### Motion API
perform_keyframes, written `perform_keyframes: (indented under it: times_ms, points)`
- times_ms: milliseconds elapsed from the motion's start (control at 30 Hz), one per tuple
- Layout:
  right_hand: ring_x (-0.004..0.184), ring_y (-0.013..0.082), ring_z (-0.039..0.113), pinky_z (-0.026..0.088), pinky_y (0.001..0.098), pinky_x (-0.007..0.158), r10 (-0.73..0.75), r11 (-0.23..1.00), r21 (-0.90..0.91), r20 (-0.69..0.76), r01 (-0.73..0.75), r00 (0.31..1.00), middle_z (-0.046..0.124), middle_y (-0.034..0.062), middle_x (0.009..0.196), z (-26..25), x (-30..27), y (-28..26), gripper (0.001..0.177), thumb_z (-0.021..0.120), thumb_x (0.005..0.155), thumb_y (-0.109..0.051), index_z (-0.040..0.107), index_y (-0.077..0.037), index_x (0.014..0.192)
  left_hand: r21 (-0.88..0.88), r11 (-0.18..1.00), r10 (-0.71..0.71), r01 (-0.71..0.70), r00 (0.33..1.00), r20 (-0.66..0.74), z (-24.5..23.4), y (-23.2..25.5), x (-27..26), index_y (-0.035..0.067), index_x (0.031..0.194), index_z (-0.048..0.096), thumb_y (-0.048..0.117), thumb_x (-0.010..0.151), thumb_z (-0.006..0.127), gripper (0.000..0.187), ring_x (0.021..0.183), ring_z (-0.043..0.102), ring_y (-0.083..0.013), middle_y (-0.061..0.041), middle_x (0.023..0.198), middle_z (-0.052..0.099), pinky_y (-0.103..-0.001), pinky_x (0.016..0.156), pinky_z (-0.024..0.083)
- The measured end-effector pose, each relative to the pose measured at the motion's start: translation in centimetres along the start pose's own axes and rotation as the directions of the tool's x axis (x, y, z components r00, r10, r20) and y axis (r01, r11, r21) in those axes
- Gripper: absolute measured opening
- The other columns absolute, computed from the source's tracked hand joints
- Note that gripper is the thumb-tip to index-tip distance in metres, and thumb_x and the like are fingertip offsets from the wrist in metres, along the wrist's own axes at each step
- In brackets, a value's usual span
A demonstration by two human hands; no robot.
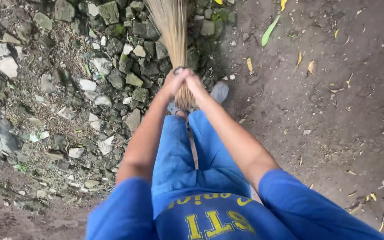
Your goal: The person sweeps dry leaves and dirt across the ground outdoors using a broom.
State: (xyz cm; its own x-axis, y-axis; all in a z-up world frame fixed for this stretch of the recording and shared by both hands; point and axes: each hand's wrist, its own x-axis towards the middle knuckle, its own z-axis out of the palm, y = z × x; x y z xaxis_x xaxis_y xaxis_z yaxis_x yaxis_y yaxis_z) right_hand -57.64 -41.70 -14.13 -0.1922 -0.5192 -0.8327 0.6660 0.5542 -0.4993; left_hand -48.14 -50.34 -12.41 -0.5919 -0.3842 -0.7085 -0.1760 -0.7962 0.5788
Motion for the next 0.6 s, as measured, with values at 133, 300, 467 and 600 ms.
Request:
perform_keyframes:
  times_ms: [133, 300, 467, 600]
  points:
    - [0.104, 0.0193, 0.068, 0.057, 0.0332, 0.088, -0.353, 0.935, -0.092, -0.137, 0.342, 0.926, 0.072, 0.0118, 0.119, 1.6, -2.6, -0.6, 0.041, 0.052, 0.105, -0.028, 0.063, -0.005, 0.137, 0.200, 0.972, 0.116, -0.123, 0.992, 0.046, 0.5, 1.6, -0.2, 0.002, 0.130, 0.057, 0.039, 0.078, 0.080, 0.068, 0.102, 0.067, -0.0173, -0.010, 0.116, 0.070, -0.033, 0.094, 0.056]
    - [0.112, 0.0126, 0.060, 0.051, 0.0301, 0.097, -0.246, 0.944, 0.208, -0.072, 0.255, 0.967, 0.061, 0.0011, 0.123, 3.2, -6.4, -1.1, 0.041, 0.059, 0.098, -0.026, 0.045, -0.017, 0.135, 0.136, 0.988, 0.067, -0.074, 0.996, 0.052, 2.7, 4.0, -6.7, 0.006, 0.134, 0.051, 0.032, 0.074, 0.079, 0.071, 0.103, 0.067, -0.0166, -0.005, 0.112, 0.069, -0.032, 0.095, 0.053]
    - [0.102, 0.0195, 0.065, 0.055, 0.0340, 0.088, -0.254, 0.967, 0.031, 0.077, 0.252, 0.964, 0.069, 0.0094, 0.115, -2.0, -0.6, -4.3, 0.038, 0.058, 0.107, -0.027, 0.061, 0.000, 0.133, 0.122, 0.992, 0.024, -0.015, 0.997, -0.074, 4.4, 2.7, 2.6, -0.002, 0.129, 0.056, 0.032, 0.080, 0.079, 0.063, 0.099, 0.068, -0.0200, -0.009, 0.109, 0.071, -0.036, 0.093, 0.057]
    - [0.103, 0.0131, 0.064, 0.054, 0.0298, 0.089, -0.444, 0.896, -0.060, -0.156, 0.440, 0.882, 0.067, 0.0034, 0.115, -4.4, -5.4, -4.6, 0.037, 0.055, 0.105, -0.031, 0.057, -0.009, 0.135, 0.030, 0.990, 0.131, -0.137, 0.981, 0.143, 9.3, 1.8, 0.6, 0.004, 0.130, 0.051, 0.028, 0.079, 0.078, 0.063, 0.097, 0.068, -0.0174, -0.009, 0.109, 0.068, -0.034, 0.091, 0.056]
